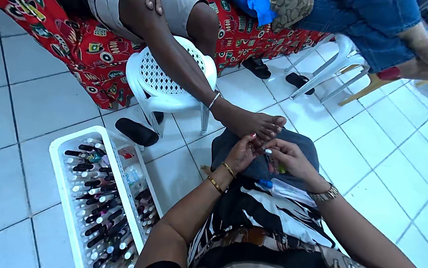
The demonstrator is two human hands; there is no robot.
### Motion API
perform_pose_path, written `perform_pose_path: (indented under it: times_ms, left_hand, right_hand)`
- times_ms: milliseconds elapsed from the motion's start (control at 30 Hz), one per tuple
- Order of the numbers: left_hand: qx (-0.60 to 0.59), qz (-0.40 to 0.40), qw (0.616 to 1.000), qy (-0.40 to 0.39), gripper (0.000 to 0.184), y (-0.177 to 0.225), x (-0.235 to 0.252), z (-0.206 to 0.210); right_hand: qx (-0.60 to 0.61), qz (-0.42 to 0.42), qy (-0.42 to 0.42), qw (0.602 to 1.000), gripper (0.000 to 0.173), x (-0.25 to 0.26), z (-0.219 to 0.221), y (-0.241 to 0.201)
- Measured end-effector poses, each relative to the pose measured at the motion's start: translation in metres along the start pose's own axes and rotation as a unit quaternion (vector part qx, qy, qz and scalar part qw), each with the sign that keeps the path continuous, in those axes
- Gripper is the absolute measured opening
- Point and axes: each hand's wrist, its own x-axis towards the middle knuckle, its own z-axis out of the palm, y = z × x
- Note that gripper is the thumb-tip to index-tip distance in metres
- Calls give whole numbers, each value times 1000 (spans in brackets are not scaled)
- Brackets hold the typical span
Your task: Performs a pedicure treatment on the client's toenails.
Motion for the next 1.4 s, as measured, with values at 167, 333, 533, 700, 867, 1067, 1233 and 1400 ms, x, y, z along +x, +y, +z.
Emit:
perform_pose_path:
  times_ms: [167, 333, 533, 700, 867, 1067, 1233, 1400]
  left_hand:
    - [-3, -11, 1000, 13, 29, -1, 1, 1]
    - [-4, -7, 1000, 10, 28, -1, 1, -2]
    - [-21, -1, 1000, 12, 26, -4, 3, -3]
    - [-18, 13, 1000, 2, 31, -5, 4, -6]
    - [-30, 14, 999, 11, 33, -4, 3, -4]
    - [-48, 5, 999, 16, 30, -3, 3, -4]
    - [-30, 5, 999, 12, 30, -3, 2, -5]
    - [-38, 1, 999, 13, 28, -3, 3, -4]
  right_hand:
    - [99, 57, 92, 989, 20, -5, 6, 12]
    - [112, 87, 106, 984, 22, 0, 14, 11]
    - [125, 151, 90, 976, 23, 2, 10, 2]
    - [153, 170, 85, 970, 23, 4, 10, 1]
    - [171, 161, 86, 968, 24, 6, 11, 9]
    - [186, 126, 64, 972, 28, 5, 8, 20]
    - [193, 143, 69, 968, 28, 7, 8, 13]
    - [188, 145, 66, 969, 29, 11, 6, 14]
